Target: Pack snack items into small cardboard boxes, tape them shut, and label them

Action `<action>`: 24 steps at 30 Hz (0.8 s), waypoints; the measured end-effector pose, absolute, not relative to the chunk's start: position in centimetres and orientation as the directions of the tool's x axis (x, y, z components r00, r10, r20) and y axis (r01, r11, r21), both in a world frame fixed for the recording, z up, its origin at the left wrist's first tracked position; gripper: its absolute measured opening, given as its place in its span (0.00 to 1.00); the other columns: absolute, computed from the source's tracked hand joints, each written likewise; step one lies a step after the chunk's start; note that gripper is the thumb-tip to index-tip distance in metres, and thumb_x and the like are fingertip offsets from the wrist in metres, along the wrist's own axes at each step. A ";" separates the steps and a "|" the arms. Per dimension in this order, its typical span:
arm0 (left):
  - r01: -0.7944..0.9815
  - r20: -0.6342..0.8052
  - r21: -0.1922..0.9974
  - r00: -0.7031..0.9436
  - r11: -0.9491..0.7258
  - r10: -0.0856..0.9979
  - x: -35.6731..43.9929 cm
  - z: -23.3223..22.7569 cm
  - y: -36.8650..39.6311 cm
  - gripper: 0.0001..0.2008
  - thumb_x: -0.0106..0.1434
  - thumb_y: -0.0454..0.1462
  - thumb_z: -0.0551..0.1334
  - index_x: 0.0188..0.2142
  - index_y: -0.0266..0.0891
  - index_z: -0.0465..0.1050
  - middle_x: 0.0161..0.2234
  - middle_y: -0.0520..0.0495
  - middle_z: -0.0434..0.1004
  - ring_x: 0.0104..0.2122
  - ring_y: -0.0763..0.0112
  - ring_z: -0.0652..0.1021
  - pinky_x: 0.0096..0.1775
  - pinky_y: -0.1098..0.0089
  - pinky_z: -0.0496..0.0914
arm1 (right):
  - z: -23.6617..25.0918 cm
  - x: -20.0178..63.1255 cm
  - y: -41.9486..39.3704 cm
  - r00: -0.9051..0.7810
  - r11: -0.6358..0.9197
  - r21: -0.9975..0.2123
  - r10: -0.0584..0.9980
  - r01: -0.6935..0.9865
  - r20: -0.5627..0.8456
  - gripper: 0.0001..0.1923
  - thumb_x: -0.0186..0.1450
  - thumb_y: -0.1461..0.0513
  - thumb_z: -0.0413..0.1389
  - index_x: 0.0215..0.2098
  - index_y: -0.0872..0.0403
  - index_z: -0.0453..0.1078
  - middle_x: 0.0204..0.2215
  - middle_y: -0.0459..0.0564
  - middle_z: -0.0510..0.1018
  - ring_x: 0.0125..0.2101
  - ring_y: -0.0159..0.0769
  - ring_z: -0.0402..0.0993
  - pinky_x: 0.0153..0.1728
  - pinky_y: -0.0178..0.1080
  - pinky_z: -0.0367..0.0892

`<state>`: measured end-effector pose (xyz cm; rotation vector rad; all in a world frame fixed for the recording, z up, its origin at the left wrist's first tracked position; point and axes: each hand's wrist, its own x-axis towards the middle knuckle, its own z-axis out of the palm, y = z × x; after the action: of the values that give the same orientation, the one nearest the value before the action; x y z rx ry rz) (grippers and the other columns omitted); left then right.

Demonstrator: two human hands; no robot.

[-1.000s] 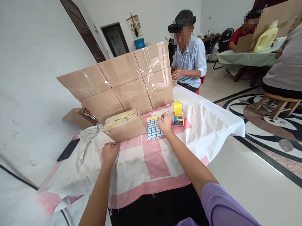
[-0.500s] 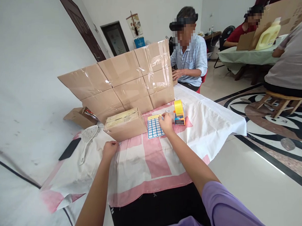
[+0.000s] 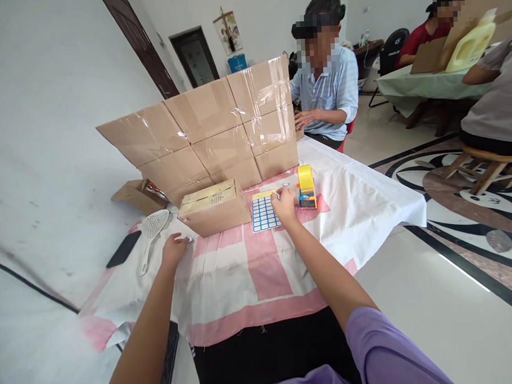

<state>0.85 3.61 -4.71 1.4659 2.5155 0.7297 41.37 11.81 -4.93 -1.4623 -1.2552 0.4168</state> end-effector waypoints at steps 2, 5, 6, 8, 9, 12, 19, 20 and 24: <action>0.750 0.075 0.497 -0.538 0.436 0.840 0.0 -4.3 3.8 0.18 0.69 0.43 0.62 0.55 0.37 0.71 0.52 0.41 0.74 0.46 0.62 0.78 0.47 0.56 0.76 | -4.9 41.4 11.8 0.377 0.168 -0.874 0.853 0.455 0.361 0.09 0.62 0.59 0.52 0.37 0.55 0.68 0.40 0.58 0.74 0.44 0.49 0.70 0.52 0.50 0.64; 0.720 0.053 0.518 -0.565 0.461 0.823 -1.0 -3.4 4.8 0.18 0.69 0.43 0.62 0.54 0.37 0.71 0.51 0.41 0.75 0.47 0.62 0.78 0.47 0.56 0.76 | -4.8 41.4 11.8 0.387 0.159 -0.882 0.854 0.443 0.348 0.08 0.61 0.59 0.52 0.36 0.54 0.68 0.39 0.58 0.74 0.43 0.48 0.70 0.51 0.49 0.66; 0.715 0.061 0.522 -0.574 0.464 0.816 -1.2 -3.1 5.4 0.18 0.69 0.43 0.62 0.54 0.37 0.71 0.52 0.41 0.75 0.47 0.62 0.78 0.48 0.56 0.76 | -4.8 41.4 11.8 0.390 0.157 -0.885 0.854 0.438 0.345 0.08 0.61 0.59 0.52 0.36 0.54 0.68 0.39 0.58 0.74 0.43 0.48 0.70 0.51 0.49 0.66; 0.708 0.080 0.529 -0.590 0.468 0.803 -1.7 -2.4 6.8 0.18 0.69 0.43 0.62 0.53 0.37 0.72 0.52 0.41 0.75 0.48 0.61 0.78 0.48 0.55 0.75 | -4.9 41.3 11.9 0.395 0.153 -0.889 0.854 0.432 0.339 0.08 0.61 0.59 0.52 0.37 0.54 0.68 0.39 0.58 0.74 0.42 0.47 0.71 0.49 0.48 0.67; 0.703 0.085 0.533 -0.598 0.470 0.797 -2.0 -2.1 7.6 0.18 0.69 0.44 0.62 0.53 0.37 0.72 0.52 0.42 0.75 0.48 0.61 0.78 0.48 0.55 0.75 | -5.0 41.3 12.0 0.395 0.152 -0.890 0.855 0.430 0.336 0.08 0.61 0.58 0.52 0.37 0.54 0.68 0.39 0.58 0.74 0.42 0.47 0.71 0.49 0.48 0.67; 0.680 0.075 0.548 -0.621 0.488 0.780 -2.5 -1.3 10.3 0.18 0.69 0.43 0.63 0.54 0.36 0.71 0.51 0.42 0.75 0.47 0.61 0.78 0.48 0.55 0.76 | -5.2 41.4 12.1 0.392 0.148 -0.893 0.859 0.425 0.330 0.09 0.61 0.57 0.53 0.37 0.53 0.67 0.39 0.58 0.74 0.41 0.46 0.72 0.48 0.48 0.68; 0.628 0.029 0.581 -0.651 0.517 0.759 -2.6 -1.4 14.4 0.17 0.69 0.43 0.63 0.53 0.36 0.72 0.50 0.42 0.75 0.46 0.61 0.78 0.47 0.56 0.76 | -4.8 41.5 12.1 0.382 0.152 -0.901 0.868 0.406 0.318 0.13 0.60 0.53 0.53 0.37 0.53 0.66 0.37 0.58 0.75 0.40 0.49 0.73 0.47 0.53 0.69; 0.620 0.031 0.585 -0.662 0.524 0.749 -2.7 -1.6 14.7 0.17 0.69 0.43 0.63 0.53 0.36 0.72 0.50 0.42 0.75 0.46 0.61 0.78 0.47 0.56 0.76 | -4.7 41.5 12.2 0.379 0.152 -0.902 0.870 0.404 0.316 0.13 0.60 0.52 0.53 0.36 0.53 0.66 0.37 0.57 0.75 0.40 0.50 0.73 0.47 0.53 0.69; 0.573 0.051 0.596 -0.726 0.562 0.686 -3.5 -2.2 15.8 0.17 0.69 0.44 0.63 0.53 0.36 0.72 0.51 0.42 0.75 0.47 0.61 0.78 0.48 0.55 0.75 | -4.6 41.4 12.3 0.352 0.138 -0.908 0.890 0.396 0.289 0.15 0.61 0.51 0.53 0.38 0.53 0.66 0.37 0.57 0.75 0.41 0.51 0.74 0.43 0.53 0.70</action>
<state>-3.49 15.82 -2.20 1.0628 2.6074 0.8923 41.38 12.28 -4.61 -1.4615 -1.2380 0.5386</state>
